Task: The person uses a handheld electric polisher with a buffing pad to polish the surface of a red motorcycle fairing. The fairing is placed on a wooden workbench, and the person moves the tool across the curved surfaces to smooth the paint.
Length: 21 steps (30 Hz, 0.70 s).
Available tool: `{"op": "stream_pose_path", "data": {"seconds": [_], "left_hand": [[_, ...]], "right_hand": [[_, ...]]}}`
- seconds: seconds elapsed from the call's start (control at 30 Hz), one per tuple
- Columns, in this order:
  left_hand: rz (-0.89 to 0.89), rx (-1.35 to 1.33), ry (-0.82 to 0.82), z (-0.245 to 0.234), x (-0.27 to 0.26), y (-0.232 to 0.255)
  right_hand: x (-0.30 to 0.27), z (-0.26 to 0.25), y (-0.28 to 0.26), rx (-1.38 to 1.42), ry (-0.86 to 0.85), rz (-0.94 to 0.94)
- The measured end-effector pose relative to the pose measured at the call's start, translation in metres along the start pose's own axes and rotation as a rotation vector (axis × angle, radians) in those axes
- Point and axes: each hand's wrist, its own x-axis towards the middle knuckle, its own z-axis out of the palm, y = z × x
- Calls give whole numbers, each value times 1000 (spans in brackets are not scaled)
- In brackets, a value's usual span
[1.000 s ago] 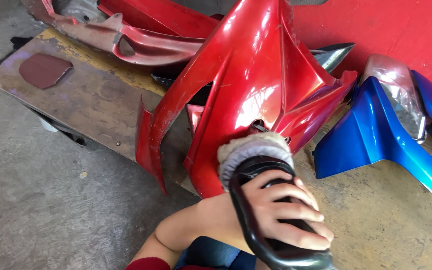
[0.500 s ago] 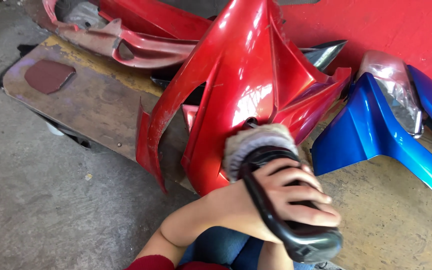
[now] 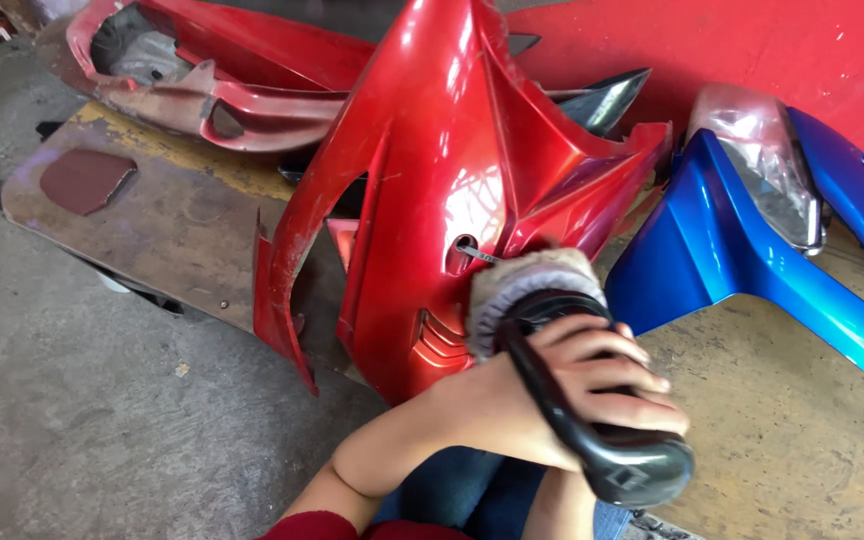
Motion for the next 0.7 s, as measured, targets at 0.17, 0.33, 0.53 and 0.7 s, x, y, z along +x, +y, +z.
{"op": "stream_pose_path", "data": {"seconds": [0.17, 0.33, 0.53, 0.7], "left_hand": [[-104, 4, -20, -15, 11, 9], [-134, -59, -61, 0, 25, -1], [-83, -212, -83, -35, 35, -4], [-114, -100, -86, -51, 24, 0]], "right_hand": [[2, -6, -1, 90, 24, -44], [3, 10, -6, 137, 47, -74], [6, 30, -30, 57, 231, 112], [11, 33, -45, -52, 439, 357]]}}
